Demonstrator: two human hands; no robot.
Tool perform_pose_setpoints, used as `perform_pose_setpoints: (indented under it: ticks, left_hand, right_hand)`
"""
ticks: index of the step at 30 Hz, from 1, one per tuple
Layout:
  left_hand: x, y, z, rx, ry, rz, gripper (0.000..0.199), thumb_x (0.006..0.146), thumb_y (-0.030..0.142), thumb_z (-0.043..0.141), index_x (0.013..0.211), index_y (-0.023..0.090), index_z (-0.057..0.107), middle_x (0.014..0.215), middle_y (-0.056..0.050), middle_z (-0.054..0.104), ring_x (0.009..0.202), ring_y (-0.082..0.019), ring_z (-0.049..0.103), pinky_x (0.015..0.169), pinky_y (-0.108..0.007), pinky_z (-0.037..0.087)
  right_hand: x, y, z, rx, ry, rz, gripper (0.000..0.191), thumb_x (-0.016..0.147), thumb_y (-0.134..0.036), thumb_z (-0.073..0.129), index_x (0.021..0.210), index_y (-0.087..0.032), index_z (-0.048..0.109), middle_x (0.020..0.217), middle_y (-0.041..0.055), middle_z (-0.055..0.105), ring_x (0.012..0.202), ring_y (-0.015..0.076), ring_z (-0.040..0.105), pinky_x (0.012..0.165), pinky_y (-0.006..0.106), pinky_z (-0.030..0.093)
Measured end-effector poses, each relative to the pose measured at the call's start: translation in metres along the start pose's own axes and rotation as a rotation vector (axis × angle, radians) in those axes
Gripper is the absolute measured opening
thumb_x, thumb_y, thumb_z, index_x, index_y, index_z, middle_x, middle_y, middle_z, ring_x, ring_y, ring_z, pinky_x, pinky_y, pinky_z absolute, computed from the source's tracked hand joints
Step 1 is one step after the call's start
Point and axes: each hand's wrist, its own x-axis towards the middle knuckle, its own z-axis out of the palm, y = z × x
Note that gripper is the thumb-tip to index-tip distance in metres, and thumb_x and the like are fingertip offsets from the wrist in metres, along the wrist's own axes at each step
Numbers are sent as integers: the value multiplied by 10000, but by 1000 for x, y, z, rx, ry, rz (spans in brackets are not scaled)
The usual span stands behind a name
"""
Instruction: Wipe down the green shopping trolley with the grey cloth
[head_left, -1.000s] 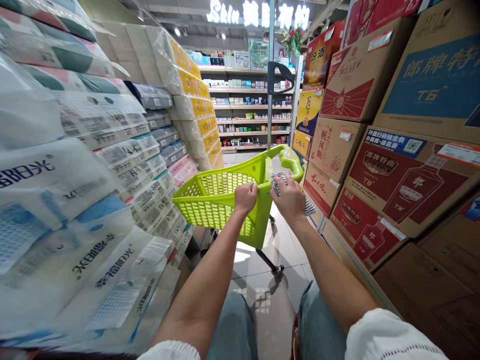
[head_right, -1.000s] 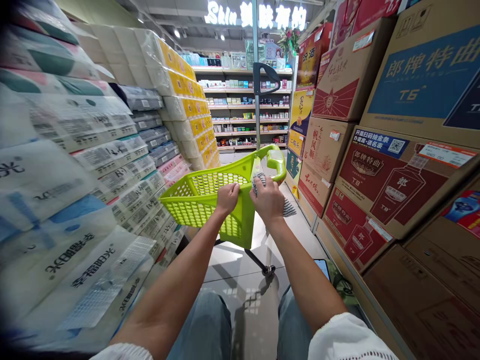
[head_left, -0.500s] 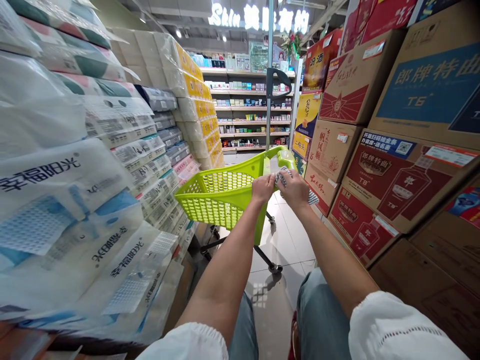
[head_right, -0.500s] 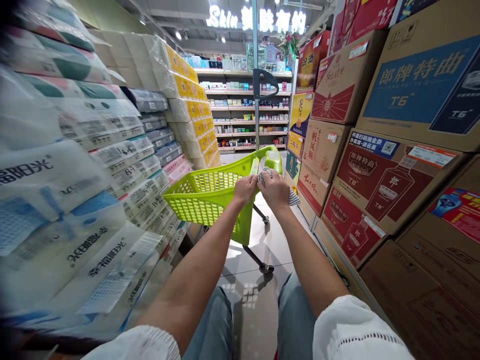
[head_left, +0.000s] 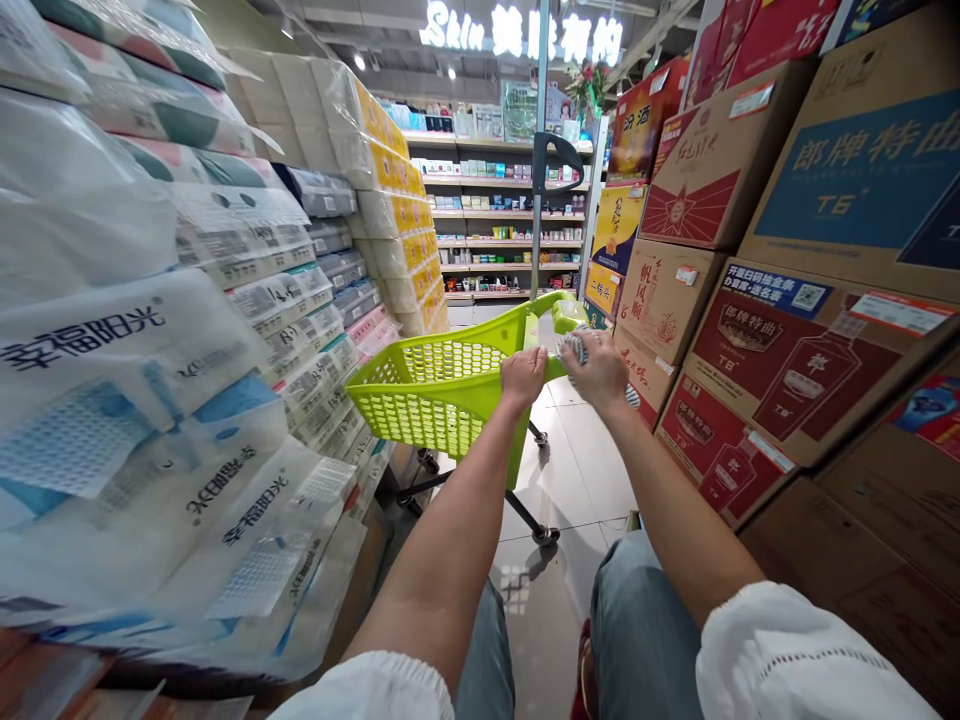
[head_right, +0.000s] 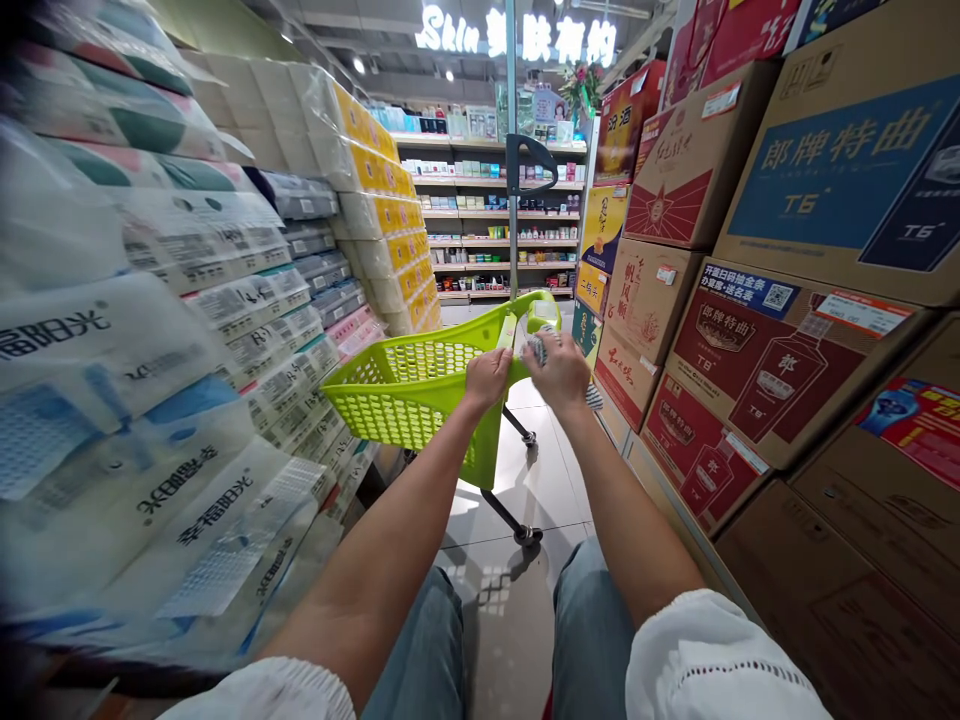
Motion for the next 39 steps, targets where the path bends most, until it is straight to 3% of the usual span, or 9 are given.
perform_pose_setpoints:
  ticks: [4, 7, 9, 15, 22, 25, 31, 39]
  left_hand:
    - [-4, -4, -5, 7, 8, 24, 463, 982, 414, 222, 825, 232, 618, 890, -44, 693, 827, -190, 610, 720, -296, 360]
    - [-8, -4, -10, 8, 0, 34, 458, 981, 424, 233, 836, 232, 623, 901, -44, 694, 832, -190, 611, 714, -294, 360]
    - [-11, -3, -13, 23, -6, 33, 479, 979, 445, 226, 825, 230, 626, 882, -45, 693, 815, -189, 610, 700, -292, 358]
    - [-13, 3, -15, 47, 8, 15, 512, 978, 454, 214, 767, 224, 619, 814, -40, 683, 757, -180, 597, 691, -295, 344]
    - [-15, 1, -19, 38, -8, 18, 410, 972, 369, 275, 810, 226, 624, 863, -34, 693, 801, -175, 599, 683, -280, 333]
    - [-16, 2, -22, 40, -17, -6, 424, 968, 380, 288, 762, 223, 623, 836, -31, 691, 782, -170, 597, 661, -280, 325]
    - [-18, 5, -24, -43, -4, -9, 446, 957, 424, 305, 714, 213, 613, 794, -31, 682, 707, -158, 570, 622, -277, 295]
    - [-17, -11, -34, -119, 1, -6, 421, 926, 411, 339, 632, 205, 560, 719, -23, 647, 661, -152, 527, 591, -270, 263]
  right_hand:
    - [-27, -18, 10, -84, -24, -187, 433, 880, -431, 485, 1272, -263, 562, 1318, 116, 498, 1018, 247, 536, 775, 324, 461]
    - [-29, -18, 10, -109, -48, -259, 401, 896, -385, 465, 1268, -272, 565, 1303, 106, 522, 1022, 238, 534, 813, 324, 450]
    - [-21, -10, 6, -99, -49, -232, 397, 893, -384, 464, 1256, -265, 572, 1252, 97, 561, 981, 224, 551, 799, 313, 449]
    - [1, 8, -7, -15, 77, 30, 407, 881, -369, 444, 1223, -212, 597, 1138, 105, 613, 920, 223, 579, 755, 310, 456]
    - [-26, -30, -5, -85, -126, -220, 426, 885, -413, 455, 1277, -281, 558, 1294, 89, 551, 1002, 252, 563, 790, 330, 455]
    - [-21, -29, -10, -98, -147, -180, 420, 878, -402, 455, 1257, -263, 573, 1276, 95, 566, 996, 259, 568, 789, 335, 453]
    - [8, -2, -22, 24, -130, -14, 386, 856, -376, 439, 1161, -233, 628, 1101, 78, 655, 918, 233, 598, 774, 336, 465]
    - [-2, -9, -20, 138, -129, -118, 364, 866, -377, 446, 1155, -229, 611, 1144, 76, 644, 1001, 246, 602, 829, 358, 483]
